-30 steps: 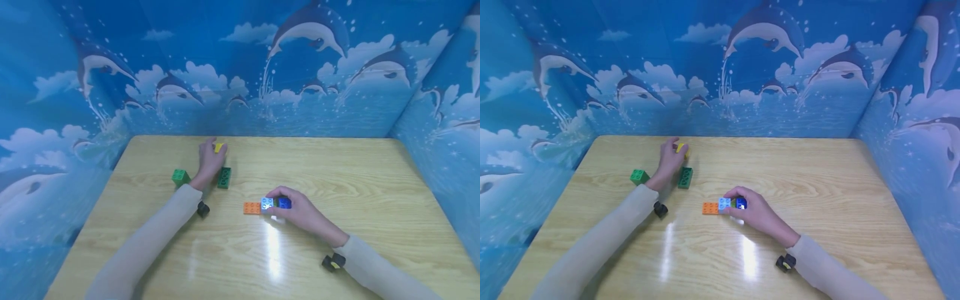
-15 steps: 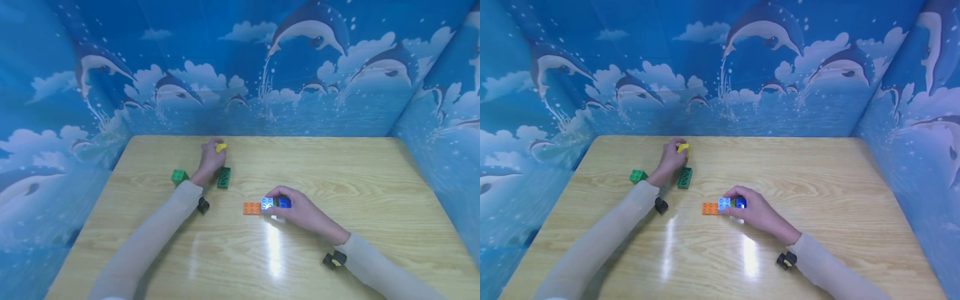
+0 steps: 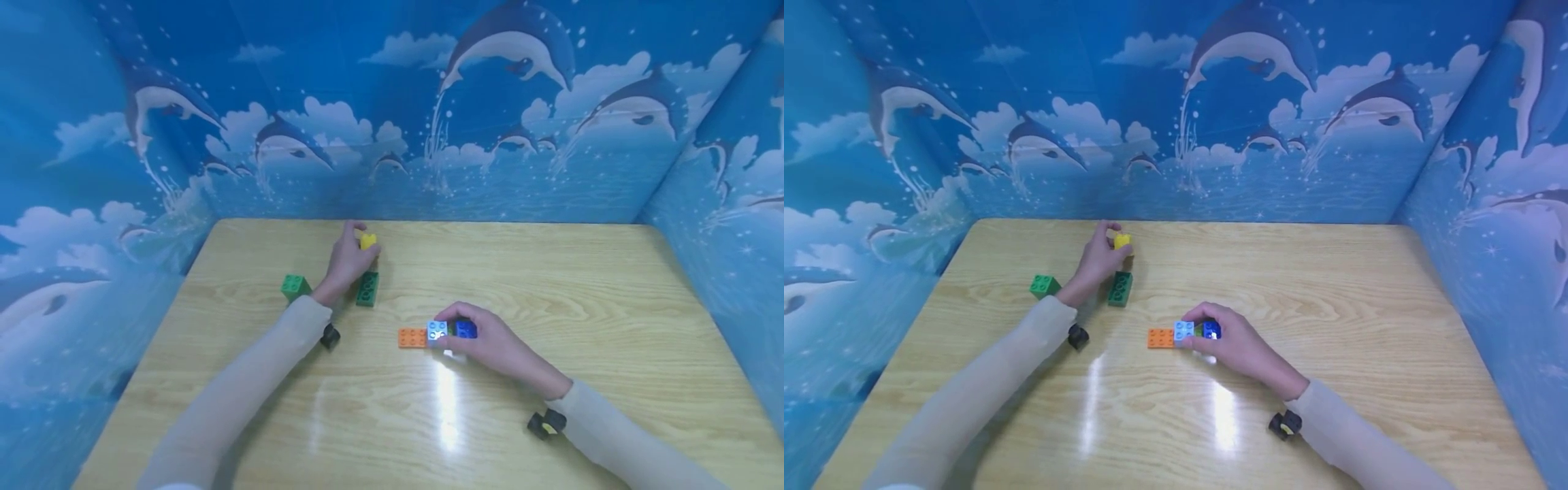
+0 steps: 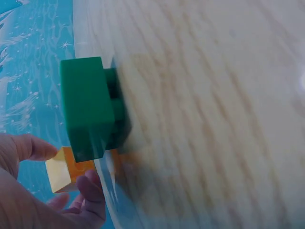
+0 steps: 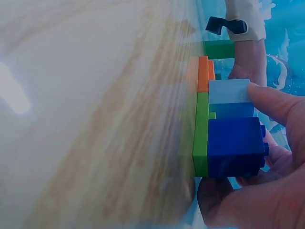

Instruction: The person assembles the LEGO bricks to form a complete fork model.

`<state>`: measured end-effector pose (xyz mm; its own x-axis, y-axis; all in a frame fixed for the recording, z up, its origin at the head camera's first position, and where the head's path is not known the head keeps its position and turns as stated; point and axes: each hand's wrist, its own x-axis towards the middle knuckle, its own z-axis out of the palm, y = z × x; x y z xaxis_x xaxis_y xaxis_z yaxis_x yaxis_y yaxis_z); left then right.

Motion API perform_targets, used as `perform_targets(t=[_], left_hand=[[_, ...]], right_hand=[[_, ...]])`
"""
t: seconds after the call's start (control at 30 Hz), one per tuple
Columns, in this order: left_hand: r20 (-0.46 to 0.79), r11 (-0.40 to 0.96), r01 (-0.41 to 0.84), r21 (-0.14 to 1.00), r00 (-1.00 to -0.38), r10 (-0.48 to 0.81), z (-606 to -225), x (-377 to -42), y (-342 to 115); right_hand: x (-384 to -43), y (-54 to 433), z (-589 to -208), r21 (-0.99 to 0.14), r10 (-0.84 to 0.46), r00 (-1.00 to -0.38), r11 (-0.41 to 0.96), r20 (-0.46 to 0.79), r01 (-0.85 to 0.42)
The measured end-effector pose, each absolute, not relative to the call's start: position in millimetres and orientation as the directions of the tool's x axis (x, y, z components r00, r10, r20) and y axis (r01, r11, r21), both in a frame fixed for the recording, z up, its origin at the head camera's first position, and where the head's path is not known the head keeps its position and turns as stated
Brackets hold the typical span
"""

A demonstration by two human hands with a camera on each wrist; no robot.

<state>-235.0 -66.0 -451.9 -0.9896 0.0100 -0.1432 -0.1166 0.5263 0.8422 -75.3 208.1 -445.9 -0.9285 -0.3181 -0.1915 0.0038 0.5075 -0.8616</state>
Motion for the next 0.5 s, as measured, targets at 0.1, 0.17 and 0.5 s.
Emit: perform_targets(t=[0.1,0.17,0.5], left_hand=[[-0.167,0.512,-0.143,0.847,-0.986,0.001,-449,-234,-66],[-0.171,0.499,-0.146,0.854,-0.985,0.003,-447,-233,-65],[-0.073,0.438,-0.050,0.898,-0.997,0.036,-438,-221,-66]], right_hand=[[-76,208,-444,-0.860,-0.319,-0.930,0.511,-0.182,-0.007],[-76,208,-444,-0.858,-0.319,-0.930,0.513,-0.183,-0.008],[-76,207,-446,-0.857,-0.318,-0.933,0.515,-0.170,-0.020]])
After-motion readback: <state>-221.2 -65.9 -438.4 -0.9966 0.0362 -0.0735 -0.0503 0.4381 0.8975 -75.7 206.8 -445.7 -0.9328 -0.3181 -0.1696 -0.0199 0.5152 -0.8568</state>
